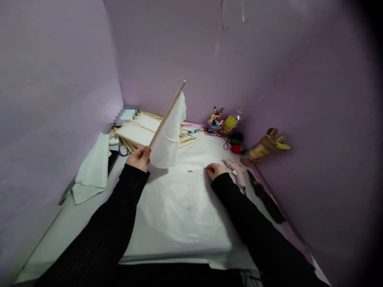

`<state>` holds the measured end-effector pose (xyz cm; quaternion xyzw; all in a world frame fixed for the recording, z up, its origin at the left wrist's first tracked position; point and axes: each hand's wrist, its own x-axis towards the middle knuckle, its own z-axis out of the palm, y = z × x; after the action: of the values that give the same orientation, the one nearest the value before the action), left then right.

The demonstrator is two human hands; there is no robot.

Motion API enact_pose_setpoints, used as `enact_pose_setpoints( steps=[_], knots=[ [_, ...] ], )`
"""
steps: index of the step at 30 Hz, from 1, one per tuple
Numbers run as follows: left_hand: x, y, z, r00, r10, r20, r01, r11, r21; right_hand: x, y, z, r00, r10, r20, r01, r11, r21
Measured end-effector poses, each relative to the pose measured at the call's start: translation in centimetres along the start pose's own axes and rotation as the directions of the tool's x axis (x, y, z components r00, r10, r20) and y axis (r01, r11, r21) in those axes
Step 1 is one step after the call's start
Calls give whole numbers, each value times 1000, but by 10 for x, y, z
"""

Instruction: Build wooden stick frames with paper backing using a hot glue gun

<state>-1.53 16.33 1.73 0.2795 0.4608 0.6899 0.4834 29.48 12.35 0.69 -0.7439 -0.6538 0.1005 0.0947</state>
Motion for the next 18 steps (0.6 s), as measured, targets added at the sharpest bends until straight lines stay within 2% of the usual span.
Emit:
enact_pose_setpoints(
  steps=[7, 9, 11, 14, 16, 18],
  knots=[
    [-2, -1, 3, 999, 31, -15, -30, 998, 63, 6, -19, 10, 998, -1, 68, 12, 987, -159],
    [-5, 1, 4, 1000, 16, 10, -17, 993, 116, 6, -25, 5, 997, -6, 72, 18, 986, -167],
    [-7, 2, 3, 1000, -6, 29, 2, 989, 150, -1, -22, -10, 998, -5, 59, 14, 988, -153],
    [-7, 2, 2, 998, -27, 51, 20, 992, 128, -38, 11, -44, 1000, -5, 12, 6, 994, -111],
    [-6, 0, 2, 997, -35, 70, 27, 992, 120, -83, 52, -64, 999, 2, -32, -5, 997, -82],
    [-7, -2, 3, 995, -38, 94, 25, 990, 137, -141, 98, -74, 984, -30, -175, 34, 999, 22]
  ],
)
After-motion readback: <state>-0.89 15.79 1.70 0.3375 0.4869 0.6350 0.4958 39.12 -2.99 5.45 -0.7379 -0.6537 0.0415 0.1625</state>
